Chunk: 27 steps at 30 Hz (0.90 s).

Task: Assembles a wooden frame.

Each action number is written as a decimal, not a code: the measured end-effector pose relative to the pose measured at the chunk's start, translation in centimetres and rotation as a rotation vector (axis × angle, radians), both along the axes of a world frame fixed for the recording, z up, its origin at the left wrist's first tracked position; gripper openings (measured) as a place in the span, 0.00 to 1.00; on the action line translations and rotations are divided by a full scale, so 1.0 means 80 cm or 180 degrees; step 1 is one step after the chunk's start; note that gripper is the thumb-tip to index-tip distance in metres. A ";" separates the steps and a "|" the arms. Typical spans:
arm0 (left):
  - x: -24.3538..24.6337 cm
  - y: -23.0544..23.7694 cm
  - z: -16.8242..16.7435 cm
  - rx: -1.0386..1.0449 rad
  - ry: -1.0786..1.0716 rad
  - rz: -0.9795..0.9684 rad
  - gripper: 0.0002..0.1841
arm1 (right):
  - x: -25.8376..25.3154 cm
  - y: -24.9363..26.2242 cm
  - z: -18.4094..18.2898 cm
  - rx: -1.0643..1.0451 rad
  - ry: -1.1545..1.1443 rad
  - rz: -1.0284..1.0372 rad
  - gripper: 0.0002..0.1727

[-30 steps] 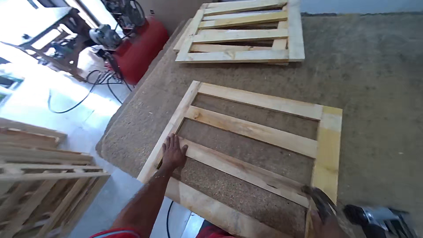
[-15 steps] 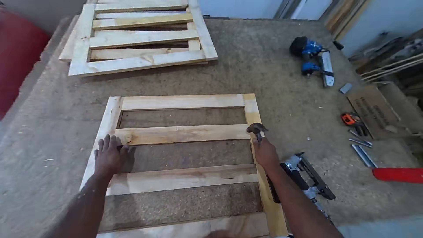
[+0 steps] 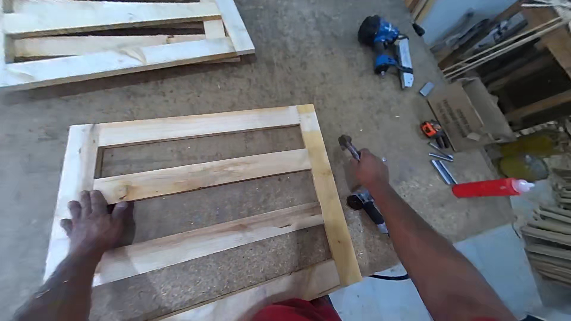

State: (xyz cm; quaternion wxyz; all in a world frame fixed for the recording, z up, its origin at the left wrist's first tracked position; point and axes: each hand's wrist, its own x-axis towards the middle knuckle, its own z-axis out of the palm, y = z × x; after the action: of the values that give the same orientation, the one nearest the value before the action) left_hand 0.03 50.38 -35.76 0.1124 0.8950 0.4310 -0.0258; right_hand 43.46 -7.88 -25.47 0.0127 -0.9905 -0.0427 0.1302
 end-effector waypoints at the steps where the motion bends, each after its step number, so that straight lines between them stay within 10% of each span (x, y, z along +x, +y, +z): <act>1: 0.003 -0.002 0.005 -0.0051 -0.0044 0.0041 0.48 | 0.020 -0.017 -0.005 -0.0005 -0.0065 0.0057 0.23; 8: 0.053 -0.146 0.049 -0.0191 -0.0566 -0.0225 0.43 | -0.065 -0.111 0.004 0.0393 -0.0176 -0.0148 0.22; 13: 0.107 -0.297 0.017 -0.0565 -0.0539 -0.0844 0.38 | -0.164 -0.161 -0.064 0.0066 0.0316 -0.0309 0.55; 18: 0.121 -0.336 -0.015 -0.0104 -0.0255 -0.0631 0.40 | -0.145 -0.173 -0.081 -0.0330 0.0265 -0.0087 0.56; 22: 0.127 -0.332 -0.012 -0.0055 -0.0068 -0.0522 0.41 | -0.152 -0.167 -0.013 0.0311 0.1321 -0.0017 0.42; 27: 0.143 -0.334 -0.002 -0.0270 0.0238 -0.0256 0.44 | -0.210 -0.128 0.057 0.2725 0.2846 -0.0826 0.20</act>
State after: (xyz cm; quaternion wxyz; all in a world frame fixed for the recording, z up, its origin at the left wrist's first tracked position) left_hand 11.47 23.63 -35.95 0.1330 0.9044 0.3970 -0.0820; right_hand 26.68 -18.13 -20.91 0.4402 -0.7446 0.0389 0.5002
